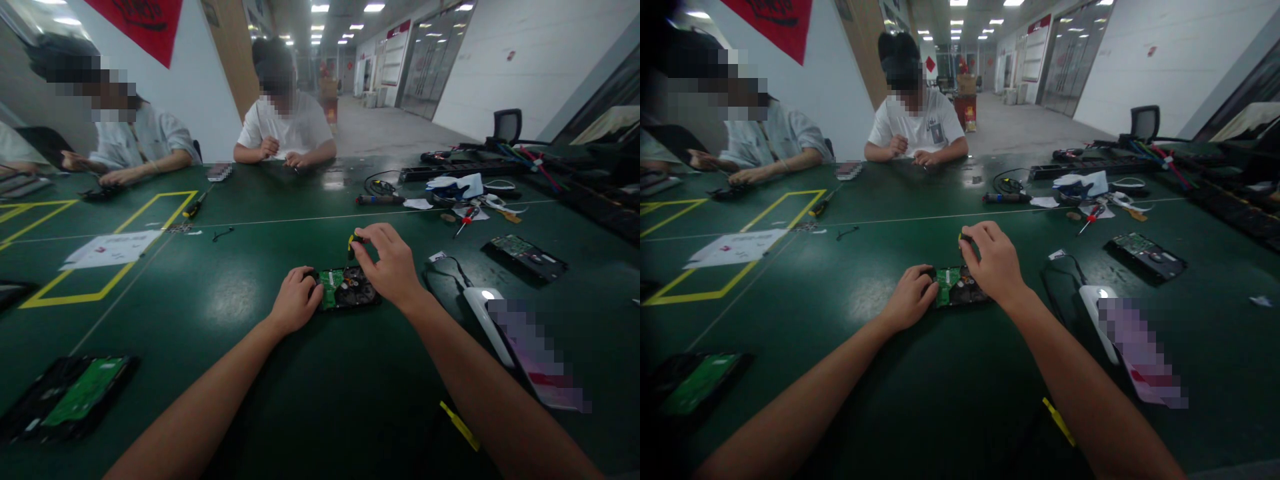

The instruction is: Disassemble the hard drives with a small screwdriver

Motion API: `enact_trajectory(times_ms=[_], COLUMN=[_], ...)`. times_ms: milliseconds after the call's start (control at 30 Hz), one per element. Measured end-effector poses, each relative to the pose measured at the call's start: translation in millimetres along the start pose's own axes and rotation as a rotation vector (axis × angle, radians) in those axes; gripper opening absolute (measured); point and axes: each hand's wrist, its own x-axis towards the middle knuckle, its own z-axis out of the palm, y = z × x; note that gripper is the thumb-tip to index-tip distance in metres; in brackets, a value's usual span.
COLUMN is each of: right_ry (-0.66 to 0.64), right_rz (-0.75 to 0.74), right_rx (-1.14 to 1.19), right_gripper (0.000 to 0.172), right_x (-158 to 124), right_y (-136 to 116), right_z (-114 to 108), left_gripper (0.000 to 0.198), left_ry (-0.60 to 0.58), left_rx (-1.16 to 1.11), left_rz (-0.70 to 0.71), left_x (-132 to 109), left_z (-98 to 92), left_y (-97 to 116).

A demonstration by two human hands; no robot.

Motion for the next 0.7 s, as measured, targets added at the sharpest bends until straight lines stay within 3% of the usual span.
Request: enact_trajectory(times_ms=[167, 467, 700], right_ry=[0.045, 0.007, 0.049], right_rz=[0.003, -0.045, -0.018], right_rx=[0.063, 0.066, 0.094], right_gripper=[0.012, 0.017, 0.007], right_x=[-0.1, 0.6, 0.8], right_y=[2.6, -1.7, -0.1], right_z=[2.0, -0.8, 0.4], left_gripper=[0.027, 0.028, 0.026], left_ry=[-0.004, 0.000, 0.000], left_rx=[-0.008, -0.009, -0.025], left_rz=[-0.003, -0.002, -0.007], left_x=[-0.4, -0.8, -0.1], left_z=[1.6, -0.5, 1.6], left_y=[-1.7, -0.5, -2.5])
